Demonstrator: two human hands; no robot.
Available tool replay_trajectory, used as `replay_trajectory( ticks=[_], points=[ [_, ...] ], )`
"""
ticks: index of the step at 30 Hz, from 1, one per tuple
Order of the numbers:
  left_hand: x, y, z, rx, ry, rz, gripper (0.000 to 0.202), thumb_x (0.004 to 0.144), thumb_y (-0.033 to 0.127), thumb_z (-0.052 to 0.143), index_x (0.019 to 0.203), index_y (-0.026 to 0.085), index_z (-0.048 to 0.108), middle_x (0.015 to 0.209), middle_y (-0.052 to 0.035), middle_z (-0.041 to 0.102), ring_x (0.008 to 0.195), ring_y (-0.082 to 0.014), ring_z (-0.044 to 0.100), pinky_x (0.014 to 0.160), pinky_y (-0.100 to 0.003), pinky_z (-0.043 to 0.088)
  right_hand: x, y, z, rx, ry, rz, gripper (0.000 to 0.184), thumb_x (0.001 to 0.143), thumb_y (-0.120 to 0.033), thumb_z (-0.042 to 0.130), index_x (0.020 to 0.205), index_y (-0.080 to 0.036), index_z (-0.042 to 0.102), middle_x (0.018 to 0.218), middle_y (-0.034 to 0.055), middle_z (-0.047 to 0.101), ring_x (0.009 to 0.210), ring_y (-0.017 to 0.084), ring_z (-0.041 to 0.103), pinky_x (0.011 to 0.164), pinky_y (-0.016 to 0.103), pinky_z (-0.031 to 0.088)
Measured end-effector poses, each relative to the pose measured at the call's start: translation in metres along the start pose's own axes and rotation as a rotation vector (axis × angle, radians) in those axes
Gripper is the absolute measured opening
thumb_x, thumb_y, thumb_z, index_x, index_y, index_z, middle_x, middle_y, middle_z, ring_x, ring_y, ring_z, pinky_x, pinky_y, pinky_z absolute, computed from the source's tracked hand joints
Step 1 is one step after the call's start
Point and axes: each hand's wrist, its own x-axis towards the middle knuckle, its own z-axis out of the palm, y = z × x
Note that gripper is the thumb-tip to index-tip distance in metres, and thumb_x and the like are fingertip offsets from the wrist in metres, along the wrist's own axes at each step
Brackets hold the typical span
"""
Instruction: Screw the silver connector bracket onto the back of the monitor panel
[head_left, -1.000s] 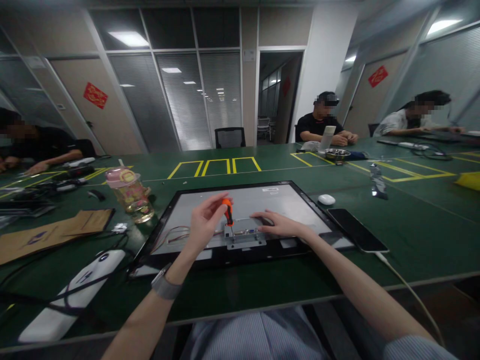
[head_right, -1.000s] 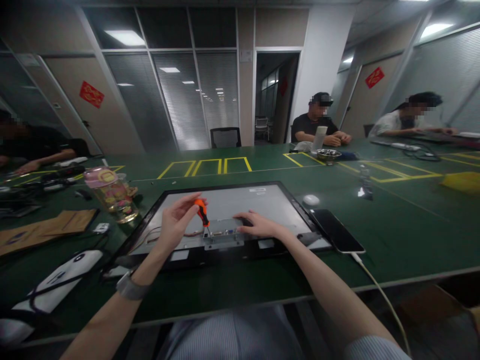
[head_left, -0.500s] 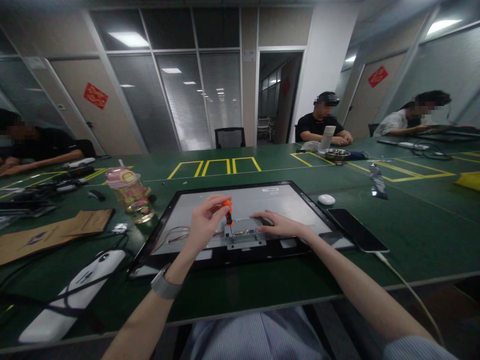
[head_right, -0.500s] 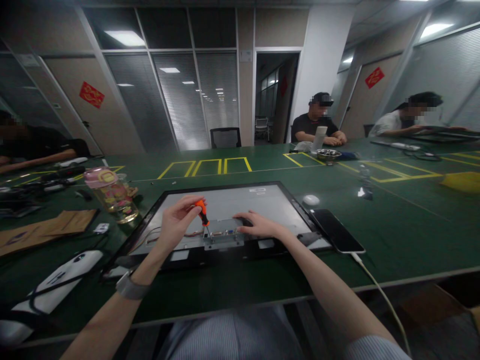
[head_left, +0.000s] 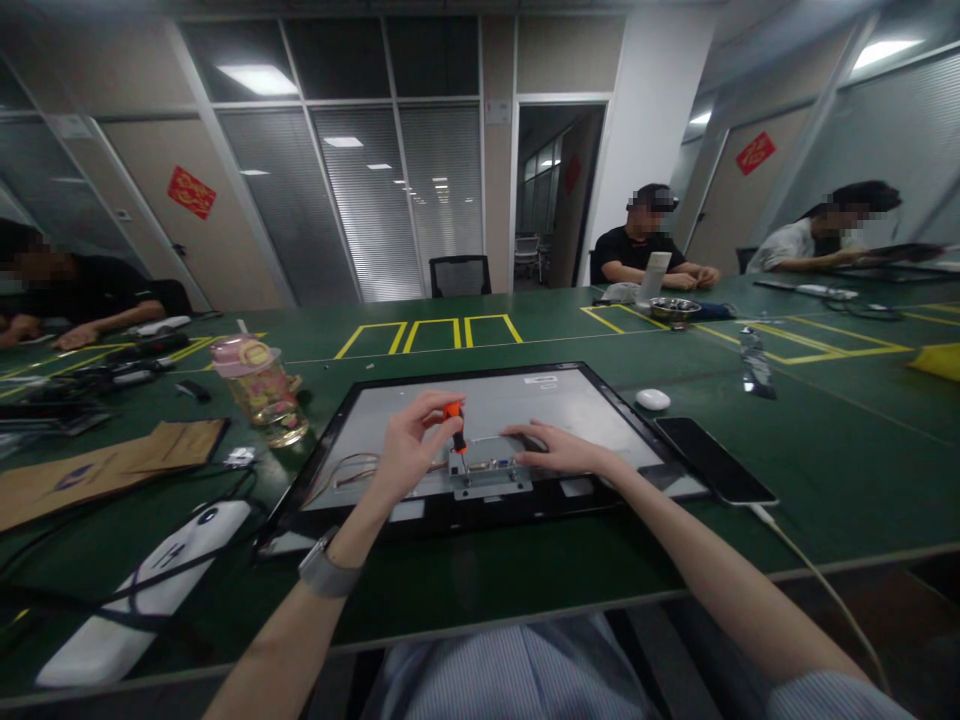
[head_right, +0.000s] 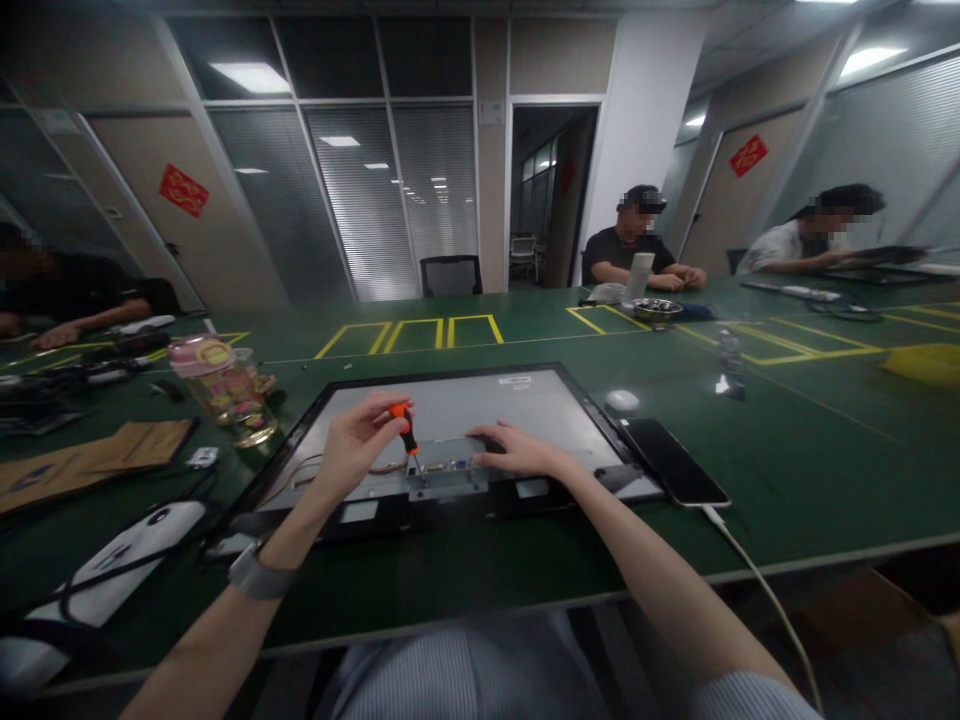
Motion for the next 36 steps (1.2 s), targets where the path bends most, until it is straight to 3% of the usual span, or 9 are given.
replay_trajectory(
  ticks=[4,7,14,19,22,25,29,33,36],
  points=[
    [-0.001,0.004,-0.001,0.002,-0.096,0.003,0.032,0.080,0.022,0.057,0.113,0.021,0.060,0.119,-0.0119,0.054,0.110,-0.0241,0.054,0.086,-0.035,0.050,-0.001,-0.003,-0.001,-0.007,-0.009,0.014,0.059,0.084,-0.054,0.045,0.134,-0.022,0.041,0.135,0.0063,0.046,0.127,0.030,0.037,0.109,0.047,0.021],
    [-0.002,0.006,-0.001,-0.035,-0.157,-0.048,0.040,0.082,0.020,0.053,0.122,0.021,0.052,0.117,-0.0124,0.057,0.105,-0.0245,0.058,0.085,-0.039,0.051,-0.002,-0.006,-0.002,-0.005,-0.016,0.047,0.059,0.084,-0.054,0.045,0.134,-0.022,0.040,0.136,0.0065,0.046,0.128,0.031,0.035,0.109,0.048,0.021],
    [-0.001,0.002,-0.001,0.275,-0.029,0.110,0.037,0.071,0.019,0.067,0.108,0.024,0.062,0.095,-0.0051,0.056,0.082,-0.0149,0.059,0.079,-0.032,0.053,0.000,-0.001,0.000,0.003,-0.009,0.040,0.060,0.083,-0.056,0.046,0.134,-0.025,0.041,0.137,0.0048,0.045,0.130,0.031,0.032,0.109,0.050,0.020],
    [-0.001,0.011,-0.004,0.094,-0.157,0.006,0.043,0.080,0.019,0.056,0.122,0.023,0.053,0.120,-0.0116,0.051,0.106,-0.0234,0.057,0.084,-0.037,0.052,0.000,-0.001,0.000,0.000,-0.006,0.028,0.060,0.083,-0.056,0.046,0.134,-0.024,0.041,0.137,0.0047,0.045,0.129,0.030,0.034,0.110,0.048,0.019],
    [-0.001,0.009,-0.006,-0.016,-0.179,-0.056,0.047,0.083,0.019,0.052,0.129,0.024,0.046,0.131,-0.0126,0.046,0.107,-0.0241,0.059,0.085,-0.038,0.053,-0.001,-0.004,-0.001,-0.002,-0.008,0.014,0.058,0.084,-0.055,0.045,0.133,-0.024,0.041,0.136,0.0048,0.046,0.128,0.029,0.036,0.110,0.047,0.020],
    [0.000,0.003,-0.006,0.034,-0.130,-0.055,0.049,0.081,0.020,0.056,0.129,0.023,0.046,0.124,-0.0125,0.054,0.097,-0.0216,0.063,0.079,-0.037,0.055,-0.001,-0.005,-0.001,-0.001,-0.010,0.009,0.058,0.085,-0.054,0.045,0.133,-0.023,0.041,0.136,0.0051,0.046,0.127,0.029,0.038,0.110,0.047,0.020],
    [0.002,0.001,-0.006,0.185,-0.081,0.031,0.043,0.074,0.020,0.064,0.117,0.023,0.058,0.100,-0.0071,0.062,0.088,-0.0167,0.062,0.078,-0.033,0.055,0.000,-0.004,-0.001,-0.006,-0.010,0.023,0.058,0.084,-0.054,0.045,0.133,-0.023,0.041,0.136,0.0058,0.046,0.128,0.029,0.037,0.109,0.047,0.021],
    [0.002,0.004,-0.009,0.129,-0.164,0.014,0.043,0.077,0.015,0.058,0.119,0.023,0.055,0.112,-0.0099,0.057,0.101,-0.0197,0.058,0.085,-0.036,0.052,-0.001,-0.005,-0.001,-0.002,-0.007,0.034,0.058,0.084,-0.054,0.045,0.133,-0.024,0.041,0.136,0.0051,0.046,0.128,0.030,0.036,0.109,0.048,0.020],
    [0.002,0.002,-0.011,0.089,-0.157,-0.030,0.046,0.078,0.017,0.057,0.123,0.023,0.051,0.113,-0.0105,0.059,0.097,-0.0200,0.062,0.080,-0.035,0.054,-0.002,-0.007,-0.003,0.002,-0.009,0.027,0.058,0.084,-0.054,0.046,0.133,-0.024,0.041,0.134,0.0056,0.048,0.126,0.029,0.040,0.109,0.047,0.021]
  ],
)
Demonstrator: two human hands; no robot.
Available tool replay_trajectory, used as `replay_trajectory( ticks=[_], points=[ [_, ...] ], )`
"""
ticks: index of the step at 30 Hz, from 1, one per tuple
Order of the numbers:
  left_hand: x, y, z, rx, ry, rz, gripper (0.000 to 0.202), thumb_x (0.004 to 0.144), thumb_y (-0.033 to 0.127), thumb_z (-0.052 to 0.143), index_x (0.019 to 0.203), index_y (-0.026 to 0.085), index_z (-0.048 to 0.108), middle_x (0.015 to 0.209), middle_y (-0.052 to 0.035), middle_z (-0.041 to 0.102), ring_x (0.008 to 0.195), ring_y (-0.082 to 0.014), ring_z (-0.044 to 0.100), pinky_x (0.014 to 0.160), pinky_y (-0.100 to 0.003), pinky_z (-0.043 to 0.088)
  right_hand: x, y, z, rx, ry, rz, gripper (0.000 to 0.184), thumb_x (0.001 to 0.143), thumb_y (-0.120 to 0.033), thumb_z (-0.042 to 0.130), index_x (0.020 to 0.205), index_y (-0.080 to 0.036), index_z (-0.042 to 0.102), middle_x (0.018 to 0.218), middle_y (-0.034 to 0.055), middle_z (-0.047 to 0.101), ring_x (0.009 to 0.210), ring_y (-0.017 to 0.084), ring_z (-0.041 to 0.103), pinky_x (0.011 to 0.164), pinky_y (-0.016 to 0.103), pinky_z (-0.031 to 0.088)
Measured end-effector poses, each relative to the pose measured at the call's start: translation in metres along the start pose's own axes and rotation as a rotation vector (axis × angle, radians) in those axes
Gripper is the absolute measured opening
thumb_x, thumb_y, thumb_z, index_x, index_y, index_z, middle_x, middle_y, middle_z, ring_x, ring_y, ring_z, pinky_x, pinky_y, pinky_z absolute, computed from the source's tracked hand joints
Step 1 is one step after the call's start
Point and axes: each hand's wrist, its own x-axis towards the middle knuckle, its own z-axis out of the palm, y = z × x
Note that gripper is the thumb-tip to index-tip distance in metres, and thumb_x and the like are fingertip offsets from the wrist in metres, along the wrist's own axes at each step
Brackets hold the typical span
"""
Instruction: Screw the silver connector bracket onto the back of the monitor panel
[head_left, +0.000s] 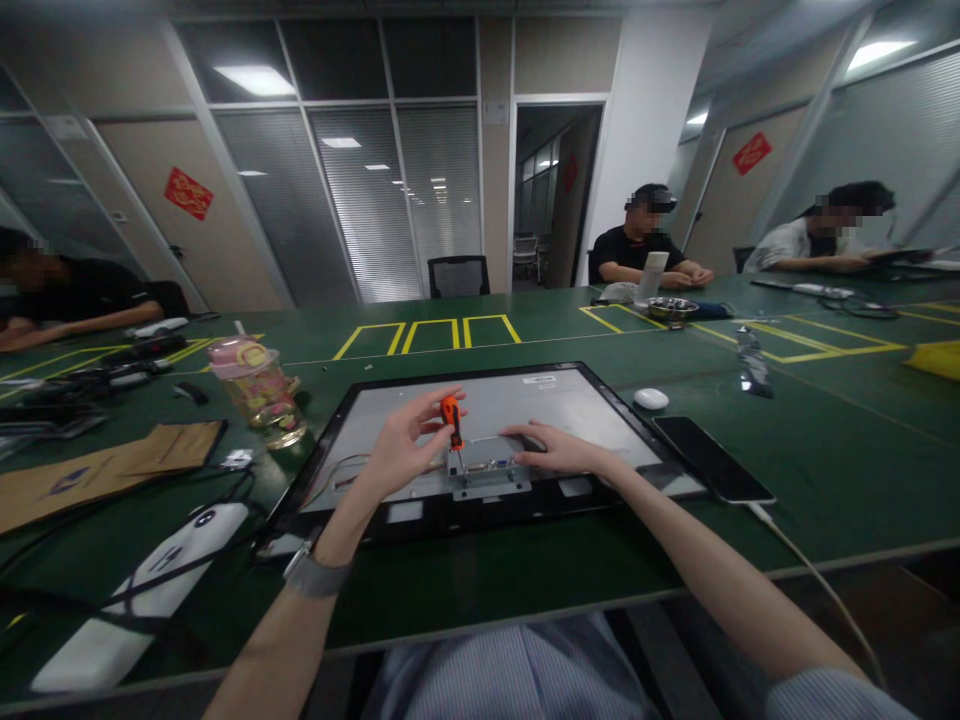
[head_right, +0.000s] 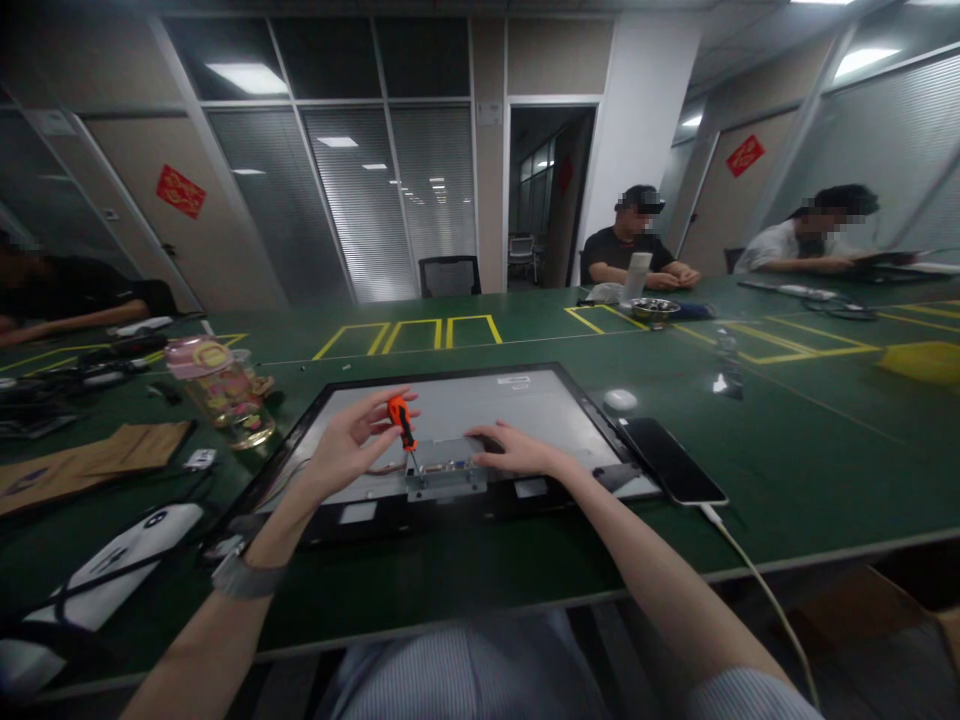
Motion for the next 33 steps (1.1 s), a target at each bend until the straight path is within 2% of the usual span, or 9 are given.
replay_trajectory(
  ticks=[4,6,10,14,21,25,28,30,33],
  points=[
    [0.001,0.001,-0.001,0.181,0.072,0.066,0.042,0.073,0.022,0.065,0.115,0.023,0.058,0.097,-0.0056,0.059,0.081,-0.0144,0.061,0.074,-0.030,0.056,0.000,-0.001,-0.001,0.002,-0.002,0.006,0.058,0.084,-0.054,0.045,0.133,-0.023,0.041,0.132,0.0065,0.050,0.125,0.030,0.040,0.109,0.047,0.021],
    [0.001,0.004,0.000,0.223,0.067,0.094,0.040,0.073,0.021,0.065,0.113,0.023,0.059,0.100,-0.0060,0.056,0.086,-0.0152,0.060,0.078,-0.031,0.055,0.000,0.000,0.000,-0.003,-0.005,0.013,0.058,0.084,-0.054,0.045,0.133,-0.023,0.042,0.134,0.0065,0.048,0.128,0.030,0.036,0.109,0.047,0.022],
    [0.000,0.008,0.001,0.105,0.019,0.042,0.040,0.081,0.016,0.053,0.120,0.023,0.053,0.118,-0.0099,0.052,0.104,-0.0199,0.058,0.084,-0.032,0.053,0.000,0.001,0.000,-0.014,0.006,0.003,0.058,0.084,-0.052,0.046,0.132,-0.021,0.042,0.135,0.0077,0.047,0.127,0.030,0.037,0.108,0.047,0.024],
    [0.000,0.004,0.002,0.078,0.039,0.036,0.040,0.081,0.015,0.052,0.120,0.021,0.052,0.113,-0.0101,0.057,0.098,-0.0192,0.062,0.080,-0.031,0.054,0.000,0.000,0.000,-0.002,0.009,-0.048,0.055,0.086,-0.049,0.046,0.132,-0.021,0.042,0.132,0.0077,0.049,0.121,0.027,0.044,0.108,0.045,0.024],
    [0.001,0.006,0.001,0.216,0.082,0.093,0.034,0.076,0.020,0.063,0.109,0.022,0.061,0.100,-0.0053,0.053,0.089,-0.0150,0.057,0.080,-0.031,0.053,0.002,0.006,0.002,-0.012,0.010,-0.025,0.057,0.085,-0.051,0.046,0.133,-0.022,0.041,0.135,0.0058,0.047,0.127,0.029,0.037,0.109,0.046,0.021],
    [0.000,0.009,-0.002,0.068,-0.040,0.043,0.038,0.081,0.019,0.055,0.118,0.024,0.055,0.117,-0.0089,0.048,0.106,-0.0206,0.054,0.088,-0.037,0.050,0.003,0.010,0.004,-0.019,0.012,-0.018,0.059,0.084,-0.054,0.046,0.133,-0.022,0.041,0.137,0.0055,0.045,0.129,0.030,0.033,0.109,0.046,0.021],
    [-0.001,0.007,-0.003,-0.074,-0.124,-0.025,0.041,0.084,0.018,0.050,0.124,0.024,0.049,0.120,-0.0101,0.050,0.102,-0.0207,0.058,0.087,-0.038,0.051,0.002,0.009,0.003,-0.010,0.004,-0.015,0.059,0.085,-0.054,0.045,0.134,-0.022,0.041,0.137,0.0054,0.044,0.129,0.030,0.033,0.110,0.047,0.020],
    [-0.001,0.005,-0.002,-0.056,-0.107,-0.042,0.042,0.084,0.019,0.051,0.125,0.023,0.048,0.112,-0.0090,0.055,0.096,-0.0187,0.060,0.086,-0.038,0.051,0.002,0.007,0.003,-0.002,0.002,-0.022,0.058,0.085,-0.053,0.045,0.134,-0.023,0.040,0.137,0.0054,0.045,0.128,0.029,0.036,0.110,0.047,0.020],
    [0.000,0.003,0.001,0.086,-0.003,0.008,0.037,0.079,0.021,0.059,0.115,0.022,0.056,0.100,-0.0055,0.056,0.089,-0.0154,0.059,0.085,-0.034,0.051,0.001,0.005,0.002,0.005,0.006,-0.017,0.058,0.084,-0.053,0.046,0.134,-0.023,0.041,0.136,0.0055,0.046,0.127,0.029,0.037,0.109,0.046,0.022]
  ],
)
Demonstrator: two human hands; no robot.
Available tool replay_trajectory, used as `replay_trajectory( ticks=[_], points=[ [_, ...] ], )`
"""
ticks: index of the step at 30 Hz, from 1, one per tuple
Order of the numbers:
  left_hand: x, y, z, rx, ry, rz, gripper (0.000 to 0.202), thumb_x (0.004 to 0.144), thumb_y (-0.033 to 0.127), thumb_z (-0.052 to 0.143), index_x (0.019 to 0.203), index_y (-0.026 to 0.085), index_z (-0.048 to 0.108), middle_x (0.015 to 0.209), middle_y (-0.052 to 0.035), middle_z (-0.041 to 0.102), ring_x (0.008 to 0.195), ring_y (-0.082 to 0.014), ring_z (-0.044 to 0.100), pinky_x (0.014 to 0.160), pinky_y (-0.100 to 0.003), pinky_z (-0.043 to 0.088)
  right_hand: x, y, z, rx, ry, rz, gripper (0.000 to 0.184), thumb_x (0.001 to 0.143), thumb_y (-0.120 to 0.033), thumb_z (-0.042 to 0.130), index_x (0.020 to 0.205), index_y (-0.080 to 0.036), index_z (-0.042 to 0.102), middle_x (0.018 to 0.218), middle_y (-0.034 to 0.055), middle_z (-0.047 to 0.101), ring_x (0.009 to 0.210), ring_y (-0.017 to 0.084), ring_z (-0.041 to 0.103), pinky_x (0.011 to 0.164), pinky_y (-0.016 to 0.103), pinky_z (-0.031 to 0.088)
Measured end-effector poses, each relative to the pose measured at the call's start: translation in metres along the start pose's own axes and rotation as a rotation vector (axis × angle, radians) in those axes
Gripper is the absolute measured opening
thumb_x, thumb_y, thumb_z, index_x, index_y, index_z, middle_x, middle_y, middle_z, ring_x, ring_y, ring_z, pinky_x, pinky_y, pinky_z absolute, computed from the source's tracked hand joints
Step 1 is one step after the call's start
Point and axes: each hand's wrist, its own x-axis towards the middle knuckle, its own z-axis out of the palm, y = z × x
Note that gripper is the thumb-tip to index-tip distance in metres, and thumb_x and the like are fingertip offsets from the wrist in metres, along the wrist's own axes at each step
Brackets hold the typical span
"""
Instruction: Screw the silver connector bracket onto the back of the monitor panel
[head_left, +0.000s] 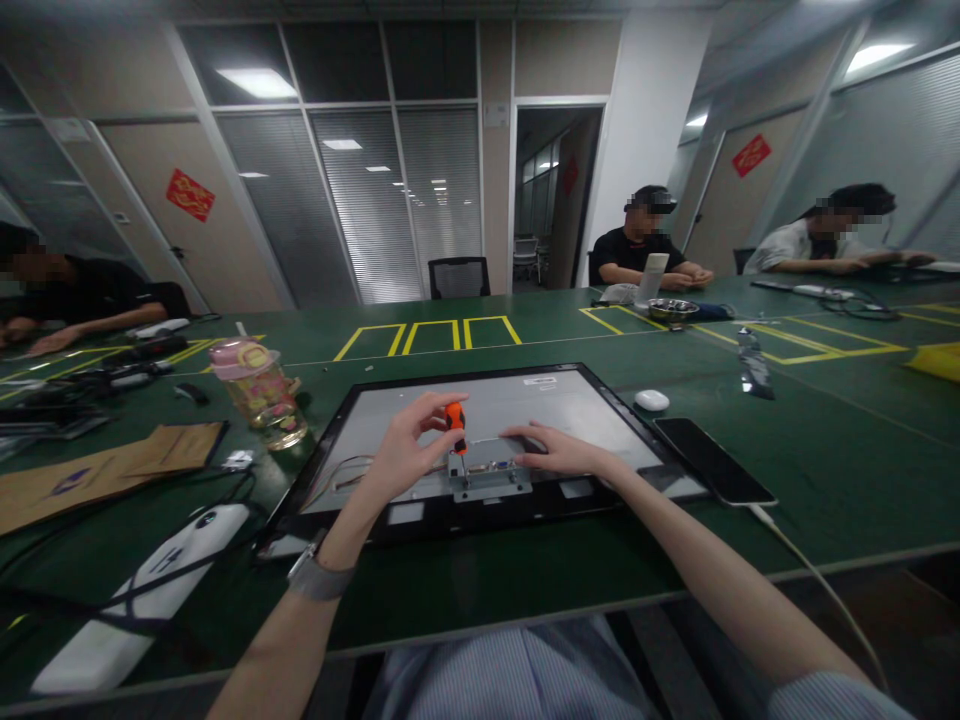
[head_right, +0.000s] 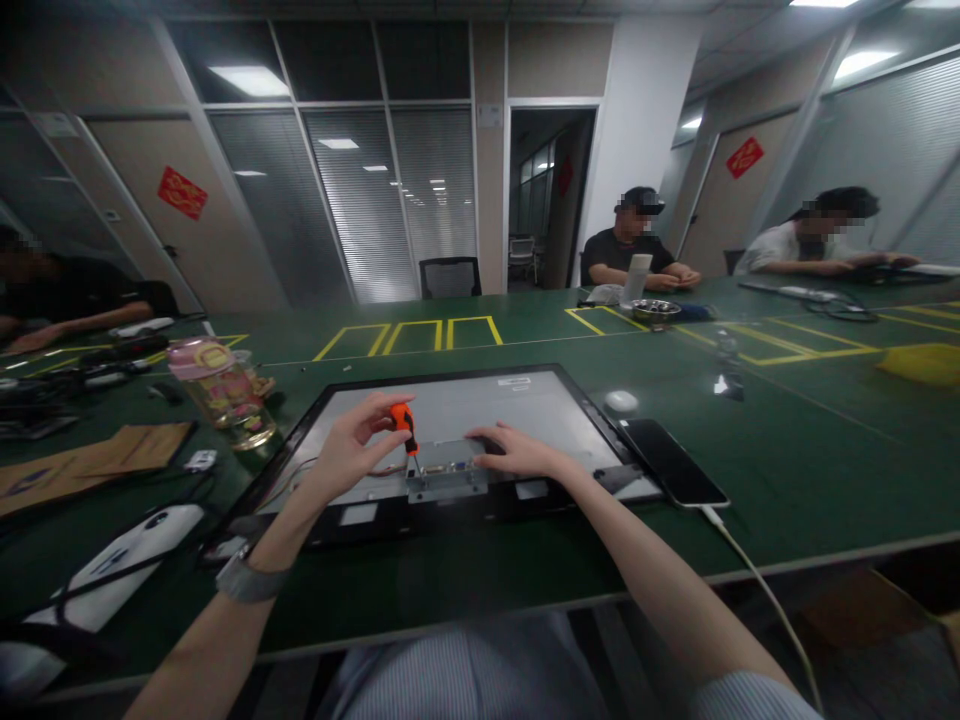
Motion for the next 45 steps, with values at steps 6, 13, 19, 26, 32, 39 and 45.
replay_trajectory(
  ticks=[6,13,19,26,32,39,45],
  points=[
    [-0.0007,0.0063,0.0020,-0.030,-0.011,0.019,0.033,0.082,0.021,0.055,0.114,0.023,0.056,0.120,-0.0097,0.046,0.106,-0.0199,0.054,0.087,-0.036,0.051,-0.0003,-0.0016,-0.0010,-0.006,-0.011,0.009,0.060,0.085,-0.054,0.045,0.134,-0.021,0.040,0.136,0.0067,0.045,0.129,0.030,0.034,0.109,0.047,0.021],
    [-0.0011,-0.0015,0.0037,-0.037,0.037,-0.003,0.034,0.081,0.021,0.057,0.115,0.021,0.053,0.108,-0.0076,0.058,0.092,-0.0173,0.063,0.080,-0.033,0.055,-0.0011,-0.0035,-0.0017,-0.007,-0.012,0.005,0.058,0.085,-0.052,0.044,0.134,-0.021,0.040,0.135,0.0069,0.046,0.127,0.029,0.038,0.110,0.046,0.020],
    [-0.0008,0.0005,0.0020,0.124,0.057,0.083,0.032,0.079,0.019,0.058,0.110,0.022,0.056,0.104,-0.0058,0.056,0.091,-0.0152,0.061,0.077,-0.029,0.055,0.0012,0.0015,0.0006,-0.013,-0.002,0.010,0.059,0.084,-0.054,0.045,0.133,-0.022,0.041,0.136,0.0063,0.046,0.130,0.030,0.033,0.109,0.047,0.020],
    [-0.0005,0.0006,-0.0001,0.141,0.039,0.046,0.035,0.079,0.016,0.056,0.114,0.021,0.054,0.107,-0.0068,0.056,0.090,-0.0151,0.061,0.078,-0.030,0.054,-0.0003,-0.0030,-0.0011,-0.001,0.000,-0.019,0.058,0.085,-0.053,0.045,0.133,-0.022,0.041,0.134,0.0065,0.048,0.125,0.027,0.040,0.109,0.045,0.022],
    [-0.0007,0.0063,-0.0004,0.048,-0.013,0.027,0.037,0.080,0.016,0.054,0.116,0.022,0.052,0.112,-0.0076,0.053,0.100,-0.0177,0.059,0.085,-0.033,0.052,0.0007,-0.0001,0.0001,-0.010,0.007,-0.004,0.059,0.084,-0.054,0.046,0.132,-0.021,0.043,0.134,0.0069,0.048,0.126,0.029,0.038,0.109,0.046,0.022],
    [-0.0002,-0.0023,0.0027,0.079,0.013,0.002,0.038,0.082,0.021,0.054,0.119,0.022,0.047,0.106,-0.0072,0.056,0.087,-0.0152,0.061,0.077,-0.033,0.055,-0.0005,-0.0031,-0.0018,-0.007,0.003,-0.015,0.058,0.084,-0.055,0.045,0.132,-0.022,0.043,0.135,0.0055,0.047,0.127,0.028,0.037,0.110,0.045,0.020],
    [0.0001,0.0015,0.0012,0.273,0.122,0.160,0.032,0.075,0.026,0.065,0.106,0.021,0.057,0.099,-0.0049,0.052,0.083,-0.0138,0.058,0.073,-0.029,0.055,-0.0012,-0.0025,-0.0014,0.009,-0.009,0.028,0.060,0.084,-0.056,0.045,0.134,-0.024,0.041,0.137,0.0048,0.044,0.131,0.031,0.031,0.110,0.047,0.020]
  ],
)
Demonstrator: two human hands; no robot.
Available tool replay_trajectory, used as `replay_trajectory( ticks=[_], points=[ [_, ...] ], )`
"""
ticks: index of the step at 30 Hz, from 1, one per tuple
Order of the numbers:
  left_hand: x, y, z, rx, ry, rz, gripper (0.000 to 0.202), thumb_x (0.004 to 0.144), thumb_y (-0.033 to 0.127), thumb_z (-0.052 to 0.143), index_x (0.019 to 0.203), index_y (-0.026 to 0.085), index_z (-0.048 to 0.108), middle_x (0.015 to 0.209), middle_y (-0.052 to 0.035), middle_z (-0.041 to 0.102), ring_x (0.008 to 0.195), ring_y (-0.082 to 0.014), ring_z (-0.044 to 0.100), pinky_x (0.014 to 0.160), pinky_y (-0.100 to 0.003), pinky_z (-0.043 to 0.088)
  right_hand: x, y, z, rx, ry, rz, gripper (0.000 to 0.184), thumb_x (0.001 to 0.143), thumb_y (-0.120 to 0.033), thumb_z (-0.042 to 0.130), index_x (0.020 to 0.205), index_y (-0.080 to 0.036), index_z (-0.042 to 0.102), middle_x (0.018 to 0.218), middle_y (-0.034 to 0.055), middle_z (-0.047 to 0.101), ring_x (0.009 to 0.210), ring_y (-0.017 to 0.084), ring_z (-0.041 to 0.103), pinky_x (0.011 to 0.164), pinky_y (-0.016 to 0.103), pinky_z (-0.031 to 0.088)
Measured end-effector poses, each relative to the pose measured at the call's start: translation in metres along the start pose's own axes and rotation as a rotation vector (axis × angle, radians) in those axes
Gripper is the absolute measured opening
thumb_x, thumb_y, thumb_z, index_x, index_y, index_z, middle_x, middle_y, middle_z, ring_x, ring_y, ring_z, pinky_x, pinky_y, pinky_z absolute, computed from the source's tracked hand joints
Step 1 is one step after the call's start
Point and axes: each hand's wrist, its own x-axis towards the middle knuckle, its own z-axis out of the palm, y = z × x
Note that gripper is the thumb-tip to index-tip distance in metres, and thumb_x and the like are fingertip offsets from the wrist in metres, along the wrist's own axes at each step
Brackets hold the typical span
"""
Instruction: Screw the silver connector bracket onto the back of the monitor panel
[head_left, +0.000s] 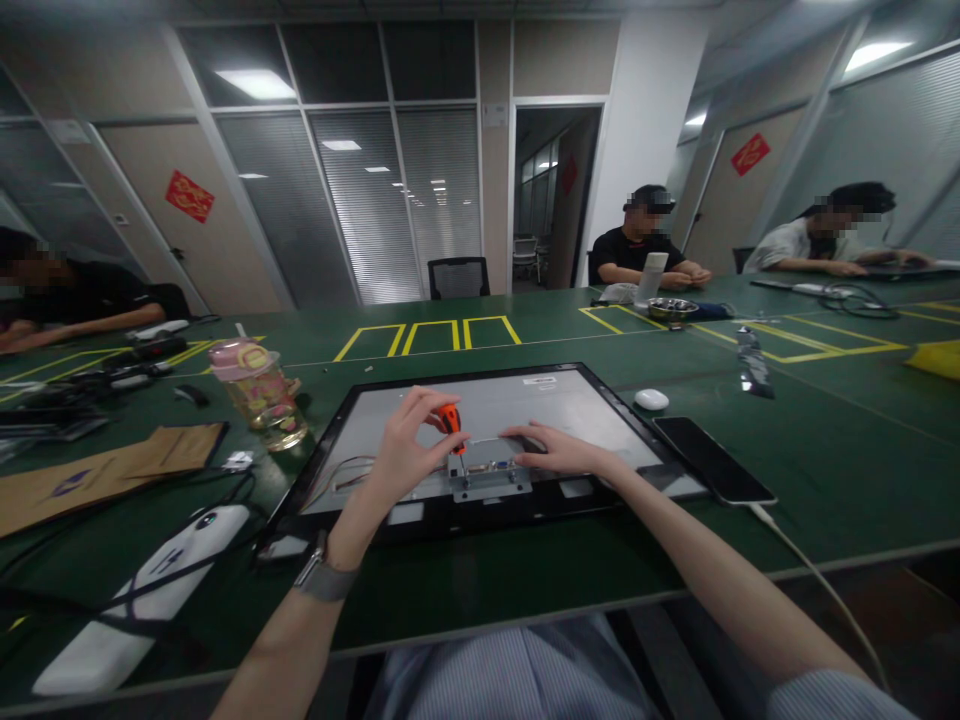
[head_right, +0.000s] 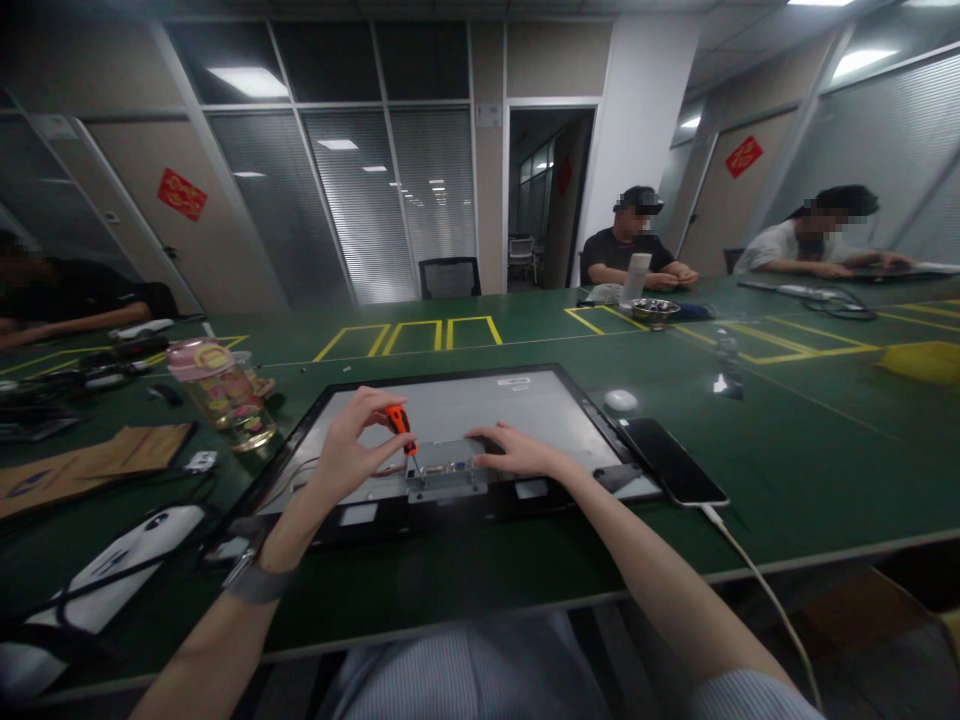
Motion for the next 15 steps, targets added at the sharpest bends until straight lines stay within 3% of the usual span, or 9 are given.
replay_trajectory(
  ticks=[4,10,15],
  points=[
    [0.0000,0.0029,-0.0011,-0.165,-0.077,-0.070,0.032,0.083,0.019,0.053,0.115,0.022,0.052,0.114,-0.0075,0.051,0.098,-0.0167,0.058,0.080,-0.030,0.054,0.0009,0.0012,0.0009,-0.004,0.001,-0.006,0.061,0.083,-0.055,0.045,0.134,-0.022,0.041,0.137,0.0061,0.045,0.131,0.031,0.032,0.110,0.048,0.019],
    [0.0007,0.0007,-0.0008,-0.119,-0.043,-0.094,0.034,0.079,0.018,0.057,0.113,0.022,0.056,0.100,-0.0046,0.053,0.084,-0.0127,0.059,0.076,-0.028,0.055,0.0000,-0.0022,-0.0004,-0.016,-0.008,-0.001,0.059,0.085,-0.054,0.044,0.134,-0.021,0.040,0.138,0.0061,0.044,0.131,0.031,0.031,0.109,0.047,0.020],
    [0.0001,0.0006,-0.0029,-0.248,-0.155,-0.145,0.046,0.080,0.015,0.052,0.125,0.024,0.047,0.120,-0.0090,0.052,0.103,-0.0186,0.058,0.085,-0.034,0.053,-0.0013,-0.0077,-0.0023,-0.008,-0.006,-0.009,0.057,0.085,-0.053,0.044,0.132,-0.022,0.042,0.135,0.0063,0.047,0.127,0.029,0.037,0.109,0.046,0.021]
  ],
)
